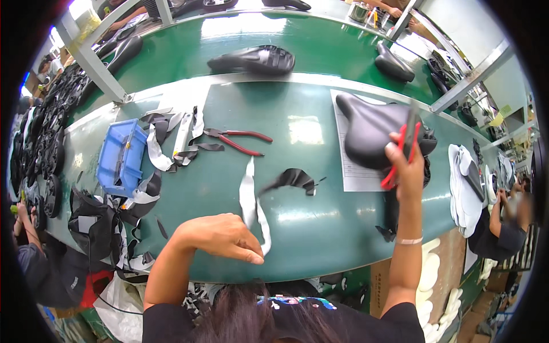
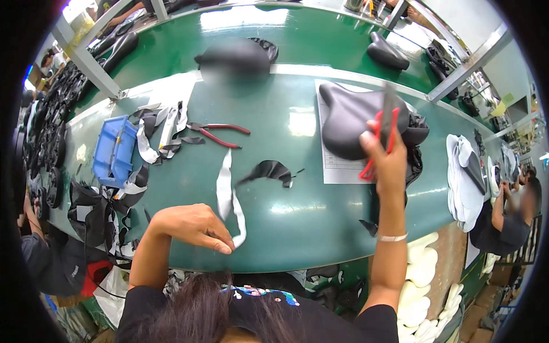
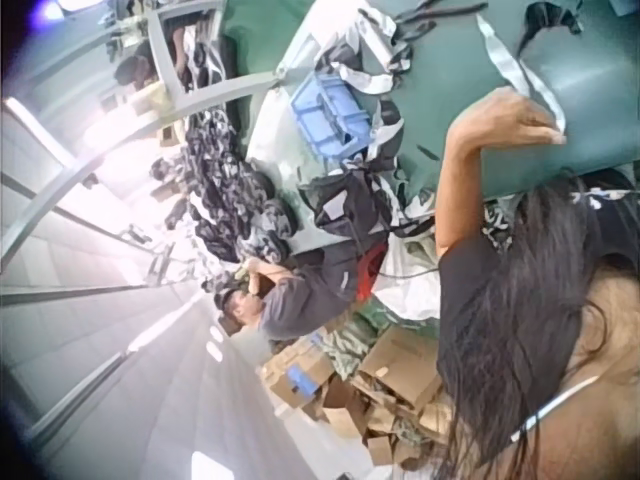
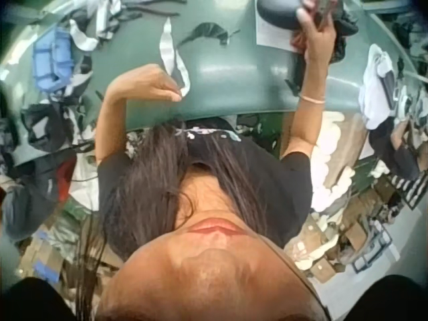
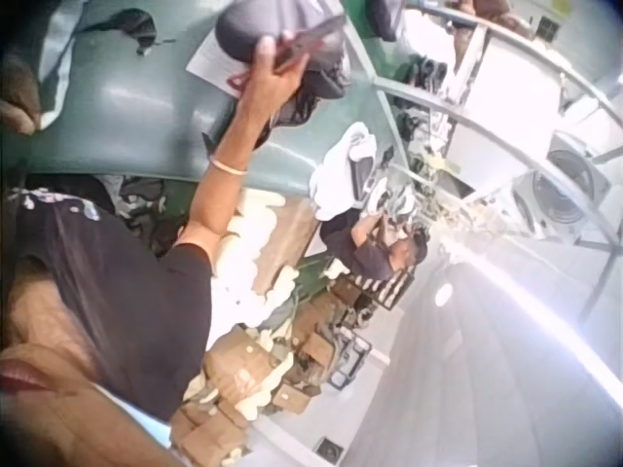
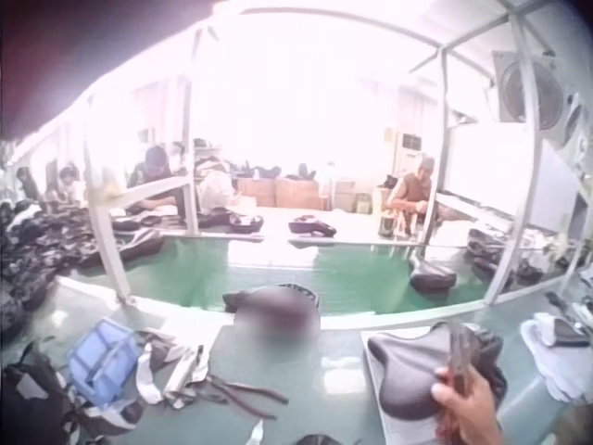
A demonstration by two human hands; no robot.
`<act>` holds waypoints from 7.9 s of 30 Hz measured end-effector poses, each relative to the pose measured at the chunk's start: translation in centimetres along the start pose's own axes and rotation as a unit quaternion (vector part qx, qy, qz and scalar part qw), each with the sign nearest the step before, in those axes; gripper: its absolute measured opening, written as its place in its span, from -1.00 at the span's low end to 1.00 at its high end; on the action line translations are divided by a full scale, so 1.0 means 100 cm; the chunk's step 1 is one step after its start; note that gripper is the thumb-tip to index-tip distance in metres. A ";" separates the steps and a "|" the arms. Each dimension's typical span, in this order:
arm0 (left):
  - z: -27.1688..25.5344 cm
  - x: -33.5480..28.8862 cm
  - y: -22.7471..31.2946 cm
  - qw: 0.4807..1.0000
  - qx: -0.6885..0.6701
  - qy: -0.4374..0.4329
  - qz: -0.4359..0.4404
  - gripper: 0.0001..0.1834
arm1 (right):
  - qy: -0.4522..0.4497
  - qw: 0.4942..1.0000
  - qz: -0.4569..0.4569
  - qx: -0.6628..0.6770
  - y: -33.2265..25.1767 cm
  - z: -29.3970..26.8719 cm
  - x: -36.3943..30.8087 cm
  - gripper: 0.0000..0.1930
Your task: The person uses a red utility knife to trim excess black rubber or plastic material from the underside of bicycle seats. They repeatedly cut along the edges, peel away strips, and rotate the seat to access different areas, placing finished seats aside on the green workbench.
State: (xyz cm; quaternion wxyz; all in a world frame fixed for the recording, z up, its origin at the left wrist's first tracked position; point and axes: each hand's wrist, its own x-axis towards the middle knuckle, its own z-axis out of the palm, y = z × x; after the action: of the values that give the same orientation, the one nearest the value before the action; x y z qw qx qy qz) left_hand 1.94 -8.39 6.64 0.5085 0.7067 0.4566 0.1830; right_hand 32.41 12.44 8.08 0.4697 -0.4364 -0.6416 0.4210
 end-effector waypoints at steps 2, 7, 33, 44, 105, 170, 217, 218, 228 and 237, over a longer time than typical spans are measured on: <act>0.010 -0.001 -0.008 0.990 -0.080 0.119 -0.008 -0.72 | -0.107 0.956 -0.123 -0.245 -0.002 0.023 -0.045 -0.62; -0.001 0.026 -0.035 0.718 -0.618 0.316 -0.046 -0.51 | -0.316 0.805 -0.422 -0.272 -0.018 0.074 -0.137 -0.60; -0.029 0.005 -0.007 0.876 -0.296 0.353 -0.143 -0.66 | -0.369 0.814 -0.308 -0.327 -0.031 0.053 -0.090 -0.37; -0.012 -0.013 -0.031 0.847 -0.271 0.420 -0.179 -0.70 | -0.349 0.841 -0.188 -0.369 -0.009 0.050 -0.171 -0.40; 0.004 -0.003 -0.024 0.692 0.405 0.597 0.000 -0.74 | -0.313 0.772 -0.207 -0.513 -0.060 0.103 -0.129 -0.54; -0.008 0.032 -0.025 0.964 -0.157 0.176 0.119 -0.70 | -0.071 0.995 0.042 -0.049 0.037 0.076 0.032 -0.59; -0.028 0.012 -0.010 0.870 -0.308 0.368 -0.109 -0.53 | -0.374 0.798 -0.264 -0.391 0.008 0.036 -0.119 -0.33; -0.022 0.008 -0.015 0.861 -0.306 0.386 -0.128 -0.55 | -0.346 0.824 -0.248 -0.373 0.014 0.039 -0.139 -0.34; 0.050 -0.029 0.014 0.706 -0.346 0.612 -0.085 -0.48 | -0.270 0.930 -0.078 -0.235 -0.013 0.042 -0.196 -0.43; 0.084 -0.059 -0.036 0.672 -0.193 0.699 -0.146 -0.38 | -0.179 0.984 -0.023 0.007 -0.013 0.123 -0.101 -0.43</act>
State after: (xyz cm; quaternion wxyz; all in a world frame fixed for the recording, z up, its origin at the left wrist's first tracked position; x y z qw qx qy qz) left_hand 3.31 -17.70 1.22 0.1859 0.1819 0.7308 0.6311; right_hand 22.06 0.89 4.44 0.3597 -0.3357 -0.7224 0.4859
